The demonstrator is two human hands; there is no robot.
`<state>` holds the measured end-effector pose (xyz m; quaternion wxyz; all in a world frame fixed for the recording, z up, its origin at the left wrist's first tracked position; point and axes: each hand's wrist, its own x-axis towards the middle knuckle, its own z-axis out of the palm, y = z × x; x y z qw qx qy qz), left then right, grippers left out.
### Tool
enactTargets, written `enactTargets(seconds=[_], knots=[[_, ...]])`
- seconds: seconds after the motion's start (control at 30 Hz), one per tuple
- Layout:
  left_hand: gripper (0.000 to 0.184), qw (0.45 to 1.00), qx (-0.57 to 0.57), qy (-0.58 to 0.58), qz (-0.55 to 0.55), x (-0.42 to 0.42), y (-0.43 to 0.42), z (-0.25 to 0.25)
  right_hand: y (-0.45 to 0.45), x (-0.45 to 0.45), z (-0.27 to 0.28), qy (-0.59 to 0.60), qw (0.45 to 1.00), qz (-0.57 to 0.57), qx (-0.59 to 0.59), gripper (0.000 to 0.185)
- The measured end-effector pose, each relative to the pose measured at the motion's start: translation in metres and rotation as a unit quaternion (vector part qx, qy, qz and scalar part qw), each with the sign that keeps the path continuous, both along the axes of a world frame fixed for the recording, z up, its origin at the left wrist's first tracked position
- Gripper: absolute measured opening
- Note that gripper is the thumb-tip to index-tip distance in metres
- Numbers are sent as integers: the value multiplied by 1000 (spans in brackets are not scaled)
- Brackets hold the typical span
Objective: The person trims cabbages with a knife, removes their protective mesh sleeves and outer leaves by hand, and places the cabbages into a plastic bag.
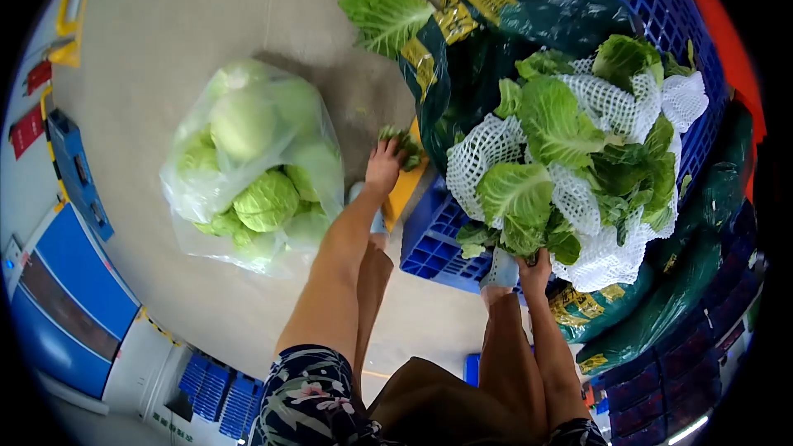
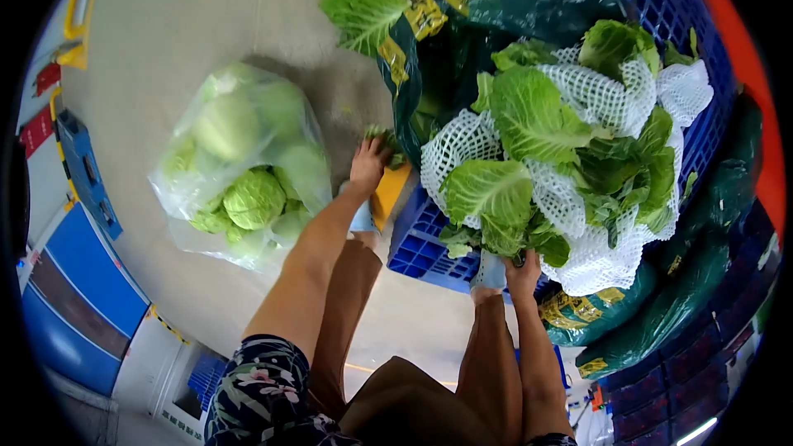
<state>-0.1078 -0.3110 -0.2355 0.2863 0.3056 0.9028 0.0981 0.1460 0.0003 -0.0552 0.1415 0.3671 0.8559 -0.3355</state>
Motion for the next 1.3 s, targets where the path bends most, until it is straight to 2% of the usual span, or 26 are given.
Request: enactTargets(seconds=[0.07,0.13,0.2,0.27,0.33,0.4,0.43,0.47,0.53,0.6,0.63,0.67,0.73,0.77,0.8,0.9,0.93,0.97,1.03,1.07,1.1,1.13,1.2,1.23,1.27,1.3], knots=[[34,980,5,-59,190,-8,1,16,1,-13,8,1,998,-56,-14,28],[20,891,95,21,444,-24,7,47,1,-20,22,-21,996,-85,4,25],[17,850,103,52,515,-55,16,99,-1,-18,46,18,998,-56,-8,27],[18,822,224,58,520,-84,45,187,-6,-22,86,37,998,-43,-4,28],[24,814,277,-41,508,-109,87,266,-6,-41,139,56,996,-63,-22,29],[28,847,304,-148,410,-112,124,287,1,-42,175,46,996,-79,-20,27],[30,859,310,-192,360,-117,139,294,6,-40,185,82,992,-96,-30,28],[36,903,271,-231,239,-125,151,297,15,-52,202,62,991,-111,-49,29],[39,891,376,-214,141,-145,178,297,44,-84,223,76,995,-45,-36,31],[37,831,406,-231,301,-178,175,251,89,-101,224,51,998,40,7,35],[38,810,373,-179,416,-200,168,219,114,-115,220,92,994,36,45,35],[46,827,344,-93,436,-220,153,165,152,-121,199,110,975,108,162,36],[63,826,131,-52,545,-248,130,92,231,-150,161,159,965,32,209,44],[69,827,122,-53,546,-251,130,74,277,-158,134,136,960,-3,243,53],[76,827,110,-55,548,-249,129,54,304,-191,123,149,970,-149,121,63],[88,847,7,-80,525,-244,139,10,384,-245,60,62,971,-216,76,94],[90,854,-40,-88,510,-248,140,-6,373,-270,61,-21,966,-257,21,96],[79,818,4,-106,566,-251,127,-51,387,-269,23,20,986,-160,39,94],[43,877,-53,-123,462,-251,138,-49,388,-269,-4,-18,992,-82,90,84],[38,874,-8,-95,477,-243,133,-59,374,-272,-8,-102,983,-99,117,76],[34,868,38,-64,491,-236,127,-66,367,-274,-6,-80,983,-130,99,58],[31,859,86,-32,504,-233,124,-69,369,-267,-11,-48,977,-127,163,43],[28,820,150,15,552,-229,142,10,361,-265,19,52,975,-211,54,36],[24,795,223,15,564,-228,141,43,354,-261,40,112,966,-231,2,31],[20,765,294,16,573,-228,138,78,335,-265,73,84,972,-217,1,30],[18,768,312,23,559,-223,141,129,309,-267,110,67,979,-194,-17,32]])
